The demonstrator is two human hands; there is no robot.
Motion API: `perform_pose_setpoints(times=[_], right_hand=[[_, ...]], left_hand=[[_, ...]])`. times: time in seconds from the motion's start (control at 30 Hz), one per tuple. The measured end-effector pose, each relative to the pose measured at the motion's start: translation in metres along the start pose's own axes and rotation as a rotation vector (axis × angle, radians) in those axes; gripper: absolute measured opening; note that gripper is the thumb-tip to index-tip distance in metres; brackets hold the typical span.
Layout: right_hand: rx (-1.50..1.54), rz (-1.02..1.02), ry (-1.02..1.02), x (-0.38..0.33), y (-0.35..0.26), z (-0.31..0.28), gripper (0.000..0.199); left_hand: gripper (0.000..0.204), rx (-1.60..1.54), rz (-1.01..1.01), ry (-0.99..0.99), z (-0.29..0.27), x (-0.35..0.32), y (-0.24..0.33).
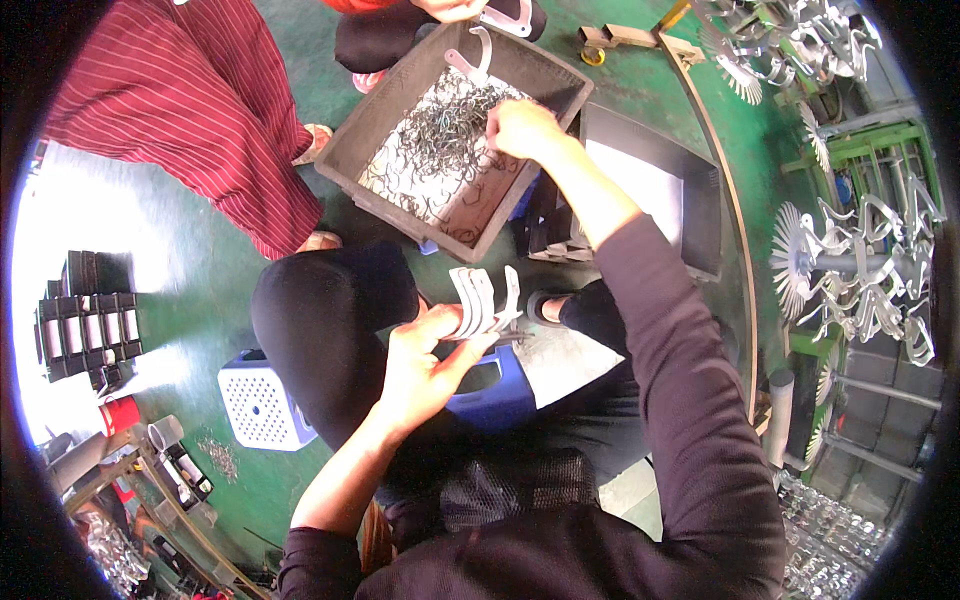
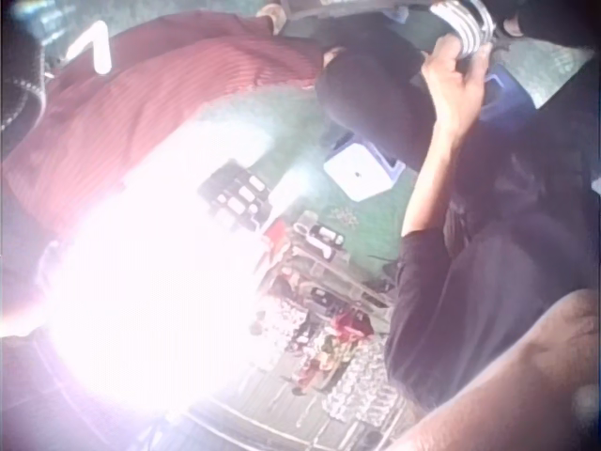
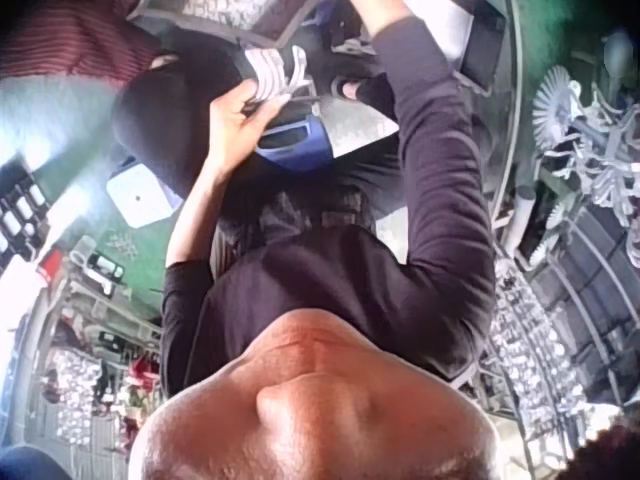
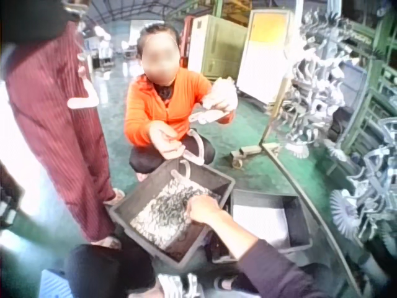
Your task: The person picks up several curved metal hooks from a bin, organizes them in their hand, and hangs them individually onto a circular metal rack structure.
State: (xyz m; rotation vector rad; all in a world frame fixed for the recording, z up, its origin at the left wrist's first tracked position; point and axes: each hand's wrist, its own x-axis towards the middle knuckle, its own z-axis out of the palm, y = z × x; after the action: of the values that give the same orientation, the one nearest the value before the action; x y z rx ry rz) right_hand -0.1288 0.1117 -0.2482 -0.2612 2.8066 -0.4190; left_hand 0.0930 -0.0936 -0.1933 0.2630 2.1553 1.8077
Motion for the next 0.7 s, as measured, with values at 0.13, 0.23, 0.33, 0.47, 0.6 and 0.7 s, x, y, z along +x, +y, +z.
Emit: perform_pose_setpoints(times=[0.13,0.23,0.33,0.47,0.6,0.7], right_hand=[[0.535,-0.084,0.099,-0.078,-0.013,-0.036,0.015],[0.765,-0.022,-0.006,-0.156,-0.038,-0.067,0.015],[1.060,0.024,-0.084,-0.194,-0.046,-0.059,0.016],[1.213,-0.070,-0.034,-0.213,-0.046,-0.046,0.018],[1.265,0.081,-0.102,-0.227,-0.051,-0.048,0.014],[1.350,0.102,-0.114,-0.242,-0.054,-0.050,0.012]], left_hand=[[0.016,-0.004,0.113,0.085,0.002,-0.009,-0.006],[0.015,-0.042,0.111,0.073,0.002,-0.013,-0.004],[0.024,-0.023,0.125,0.050,-0.002,-0.018,-0.005],[0.024,0.018,0.180,0.035,0.001,-0.023,0.004],[0.018,0.068,0.136,0.067,0.008,-0.030,0.016],[0.018,0.161,0.313,0.082,0.012,-0.031,0.010]])
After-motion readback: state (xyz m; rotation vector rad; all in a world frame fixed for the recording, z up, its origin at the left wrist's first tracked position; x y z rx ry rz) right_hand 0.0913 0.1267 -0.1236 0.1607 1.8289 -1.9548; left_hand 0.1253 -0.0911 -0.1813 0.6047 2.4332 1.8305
